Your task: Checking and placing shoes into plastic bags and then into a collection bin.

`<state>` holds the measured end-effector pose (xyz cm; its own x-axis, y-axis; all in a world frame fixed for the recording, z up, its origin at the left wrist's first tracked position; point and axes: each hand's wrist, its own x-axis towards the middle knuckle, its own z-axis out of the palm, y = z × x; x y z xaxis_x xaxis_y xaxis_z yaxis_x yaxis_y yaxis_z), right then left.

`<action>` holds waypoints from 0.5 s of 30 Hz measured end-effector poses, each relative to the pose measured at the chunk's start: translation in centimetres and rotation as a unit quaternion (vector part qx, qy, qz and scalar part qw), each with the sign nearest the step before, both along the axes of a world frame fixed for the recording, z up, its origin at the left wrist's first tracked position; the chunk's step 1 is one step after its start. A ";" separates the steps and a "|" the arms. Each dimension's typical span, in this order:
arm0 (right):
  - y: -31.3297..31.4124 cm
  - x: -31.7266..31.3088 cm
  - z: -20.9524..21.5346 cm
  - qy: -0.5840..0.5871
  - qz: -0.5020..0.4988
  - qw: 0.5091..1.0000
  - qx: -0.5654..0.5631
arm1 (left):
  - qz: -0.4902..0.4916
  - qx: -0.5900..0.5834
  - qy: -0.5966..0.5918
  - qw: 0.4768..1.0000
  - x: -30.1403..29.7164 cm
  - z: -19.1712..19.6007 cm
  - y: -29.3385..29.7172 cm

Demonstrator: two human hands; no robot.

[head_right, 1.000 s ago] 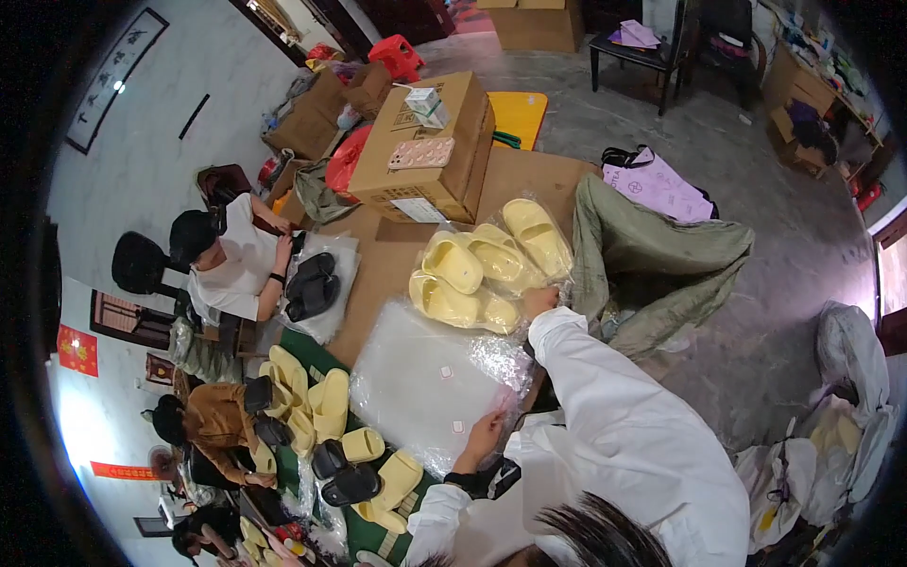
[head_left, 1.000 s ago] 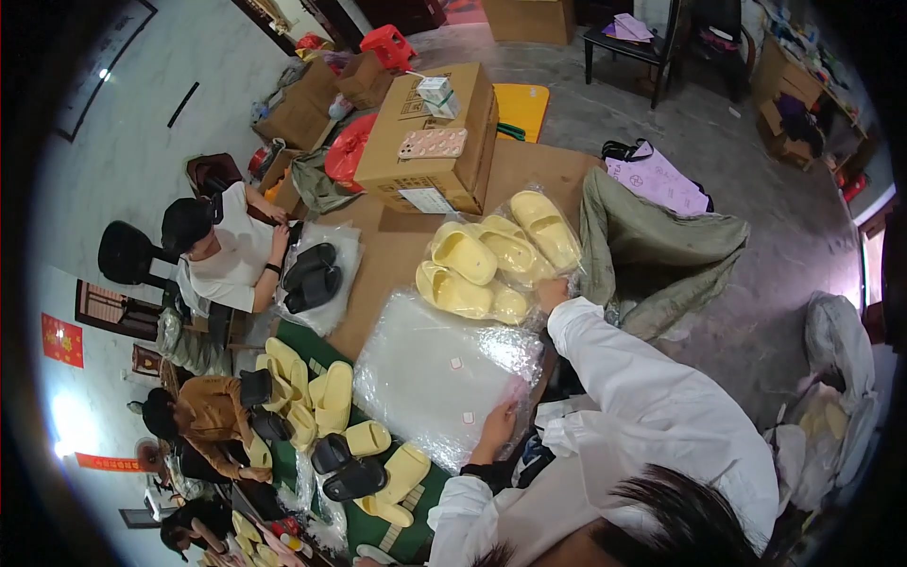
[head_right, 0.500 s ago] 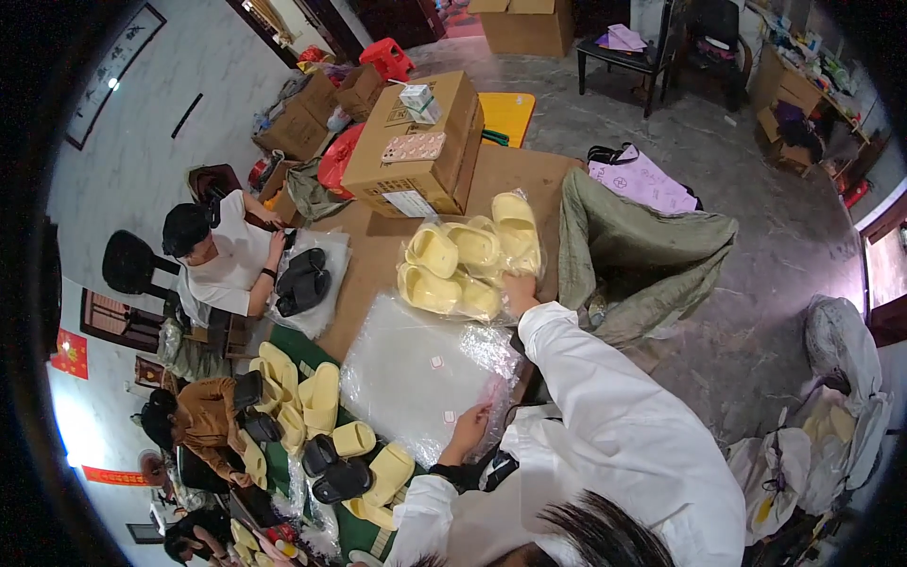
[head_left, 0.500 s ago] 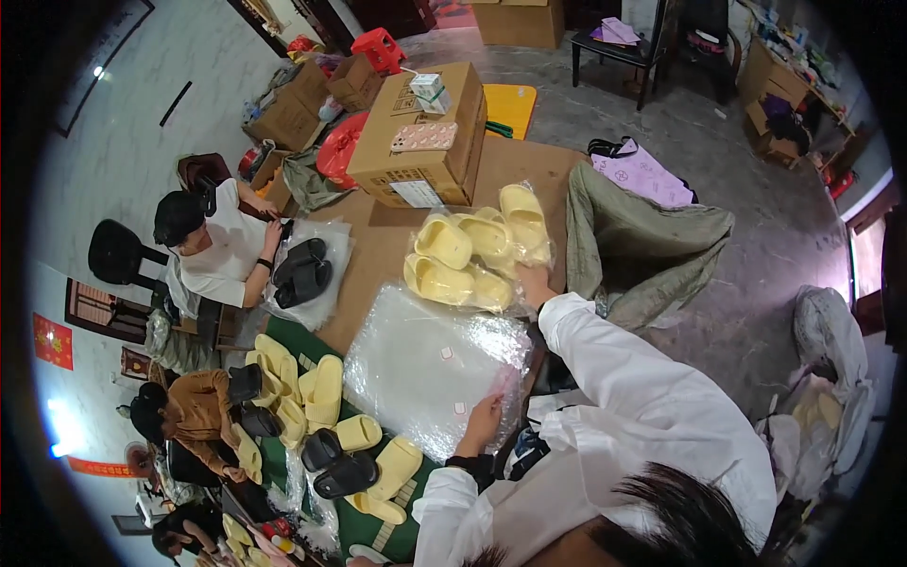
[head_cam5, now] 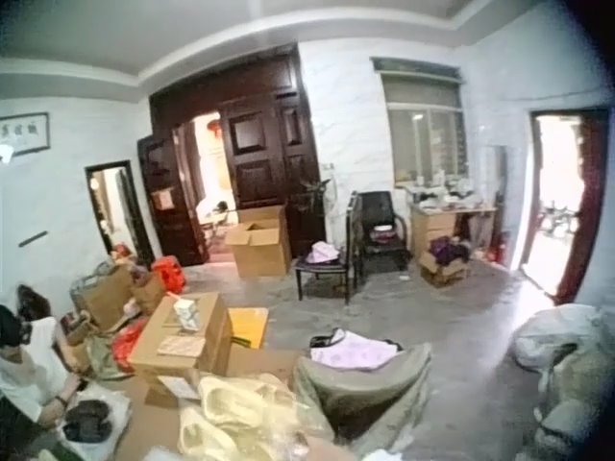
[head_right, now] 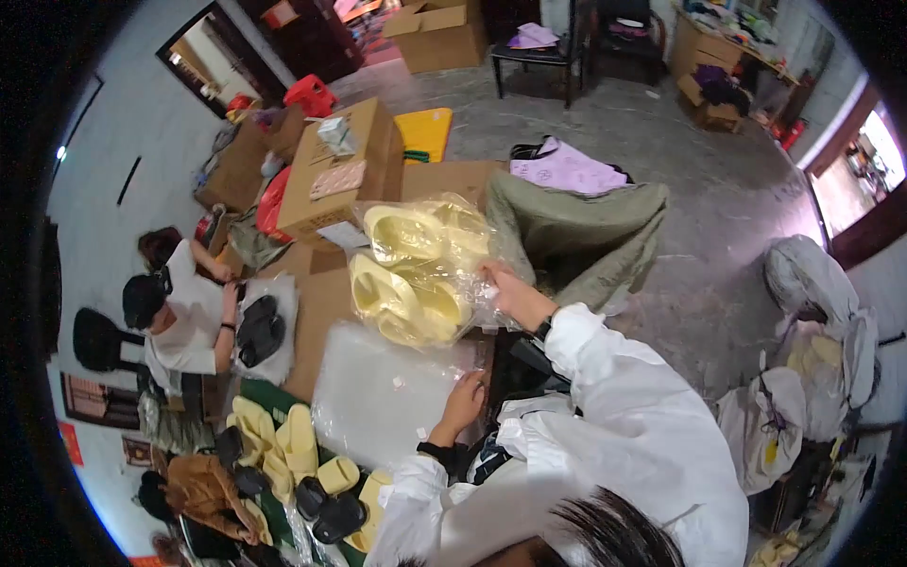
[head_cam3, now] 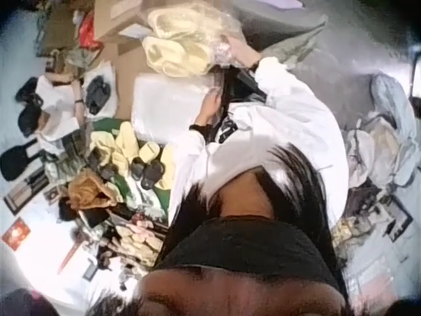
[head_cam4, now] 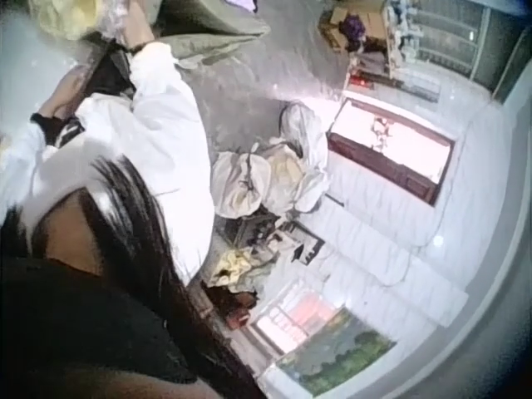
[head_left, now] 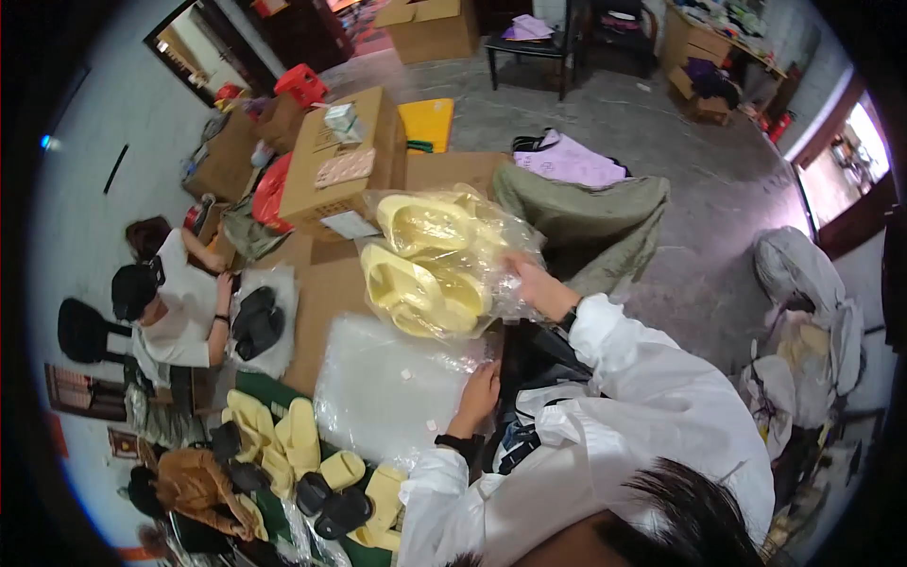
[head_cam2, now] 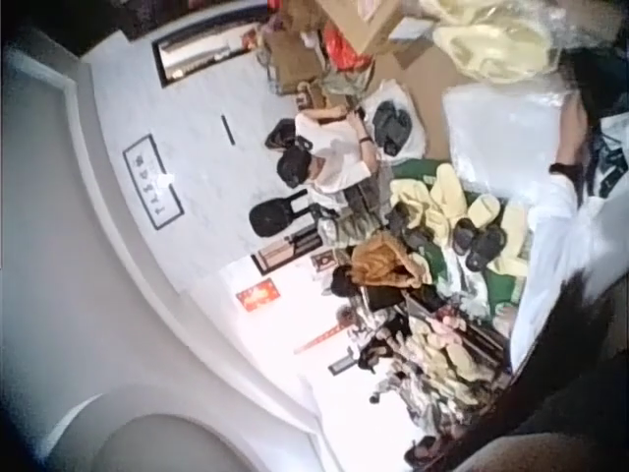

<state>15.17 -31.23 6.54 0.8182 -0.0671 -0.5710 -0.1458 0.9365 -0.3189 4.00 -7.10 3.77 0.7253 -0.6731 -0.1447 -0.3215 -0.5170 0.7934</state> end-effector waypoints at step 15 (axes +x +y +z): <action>-15.4 -18.2 6.0 -0.218 -0.176 0.955 -0.097 | -0.208 0.039 -0.157 0.965 4.9 -9.3 -20.4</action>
